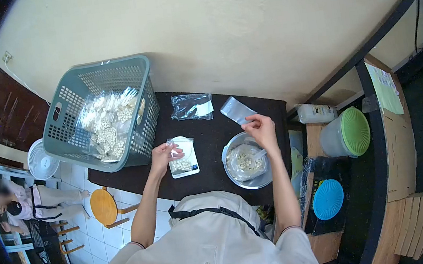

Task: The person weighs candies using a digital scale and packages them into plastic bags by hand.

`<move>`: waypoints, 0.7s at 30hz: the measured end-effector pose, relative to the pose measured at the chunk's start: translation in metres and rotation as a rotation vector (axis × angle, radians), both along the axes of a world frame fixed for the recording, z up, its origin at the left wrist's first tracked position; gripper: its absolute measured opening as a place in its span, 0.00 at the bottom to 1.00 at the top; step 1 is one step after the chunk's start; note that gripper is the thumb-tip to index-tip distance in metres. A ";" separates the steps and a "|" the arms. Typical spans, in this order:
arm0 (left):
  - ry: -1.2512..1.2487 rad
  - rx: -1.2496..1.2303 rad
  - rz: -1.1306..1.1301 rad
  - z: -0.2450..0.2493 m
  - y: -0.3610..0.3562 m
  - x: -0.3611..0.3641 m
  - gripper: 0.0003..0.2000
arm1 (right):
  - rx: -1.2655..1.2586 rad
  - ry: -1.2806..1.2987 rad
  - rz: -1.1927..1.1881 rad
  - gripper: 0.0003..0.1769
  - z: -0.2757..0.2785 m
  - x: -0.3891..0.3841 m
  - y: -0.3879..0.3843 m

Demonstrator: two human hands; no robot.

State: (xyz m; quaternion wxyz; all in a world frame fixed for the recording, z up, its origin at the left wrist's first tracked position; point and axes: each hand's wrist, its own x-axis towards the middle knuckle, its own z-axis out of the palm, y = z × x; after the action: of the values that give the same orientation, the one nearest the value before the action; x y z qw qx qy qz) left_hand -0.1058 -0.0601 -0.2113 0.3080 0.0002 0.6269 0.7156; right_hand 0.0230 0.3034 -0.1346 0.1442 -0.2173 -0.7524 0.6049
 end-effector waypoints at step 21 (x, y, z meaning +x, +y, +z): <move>0.560 -0.511 0.397 -0.034 0.005 0.005 0.09 | 0.838 -0.643 0.148 0.37 -0.191 -0.111 0.114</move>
State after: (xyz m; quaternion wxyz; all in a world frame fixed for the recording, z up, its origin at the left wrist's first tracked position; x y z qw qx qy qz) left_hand -0.1005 -0.0555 -0.2454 -0.0275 -0.0024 0.8313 0.5551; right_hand -0.0879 0.4177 -0.3255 -0.0625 -0.2619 -0.9491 0.1638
